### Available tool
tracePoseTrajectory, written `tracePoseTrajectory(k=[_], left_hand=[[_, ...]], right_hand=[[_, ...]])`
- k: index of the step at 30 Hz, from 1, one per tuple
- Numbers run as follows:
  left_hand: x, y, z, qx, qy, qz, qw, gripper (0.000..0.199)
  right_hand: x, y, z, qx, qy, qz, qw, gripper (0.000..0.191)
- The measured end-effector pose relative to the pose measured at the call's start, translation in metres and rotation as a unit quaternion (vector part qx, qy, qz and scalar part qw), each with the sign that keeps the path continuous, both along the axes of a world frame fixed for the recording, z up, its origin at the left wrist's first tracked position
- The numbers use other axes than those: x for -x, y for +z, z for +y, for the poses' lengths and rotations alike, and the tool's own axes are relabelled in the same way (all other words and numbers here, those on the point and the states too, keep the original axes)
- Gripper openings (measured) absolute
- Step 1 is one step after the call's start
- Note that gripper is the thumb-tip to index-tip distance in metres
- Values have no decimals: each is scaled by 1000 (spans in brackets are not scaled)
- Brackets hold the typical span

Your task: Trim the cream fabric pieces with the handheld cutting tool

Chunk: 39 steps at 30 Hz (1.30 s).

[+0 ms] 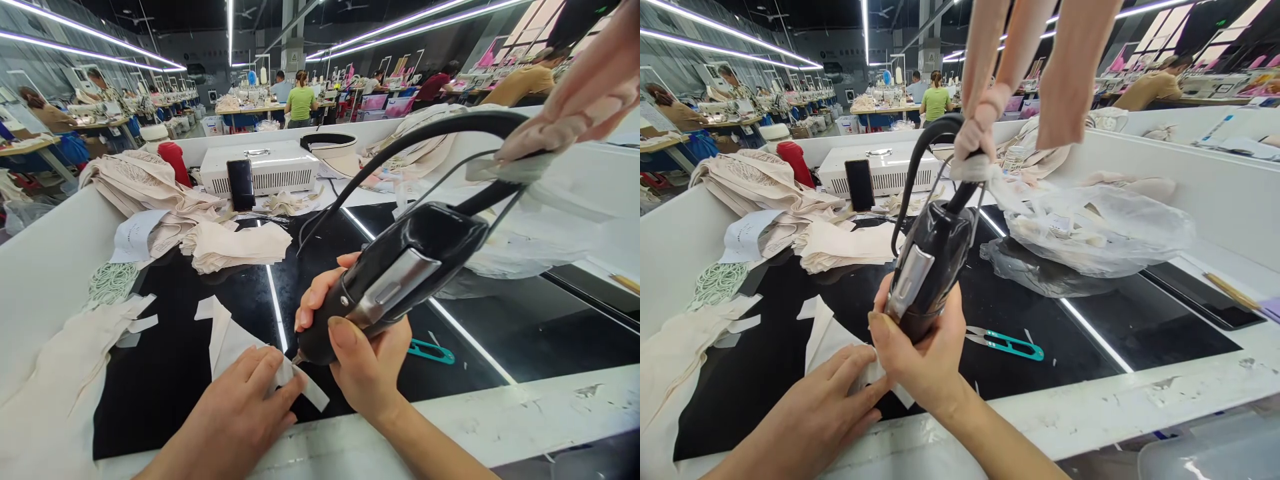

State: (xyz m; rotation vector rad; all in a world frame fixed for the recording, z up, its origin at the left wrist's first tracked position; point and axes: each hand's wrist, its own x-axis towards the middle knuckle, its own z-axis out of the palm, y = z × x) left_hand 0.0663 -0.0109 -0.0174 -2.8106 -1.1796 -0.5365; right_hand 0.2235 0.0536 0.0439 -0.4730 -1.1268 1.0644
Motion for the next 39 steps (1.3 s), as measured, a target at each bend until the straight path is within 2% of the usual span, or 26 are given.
tracePoseTrajectory(k=[7,14,21,30,39], left_hand=[[0,3,-1,-33,-2,13,999,30],[4,-1,-2,-18,3,-4,1000,38],[4,0,-1,-30,3,-15,999,31],[5,-8,-2,-17,-1,-14,1000,37],[4,-7,-1,-29,5,-19,999,33]], right_hand=[[0,-1,0,-7,-7,-6,1000,36],[1,-2,1,-9,-3,0,1000,38],[0,1,0,4,-2,-1,1000,42],[-1,-1,-3,12,8,-14,1000,35],[9,-3,5,-5,19,23,1000,36]])
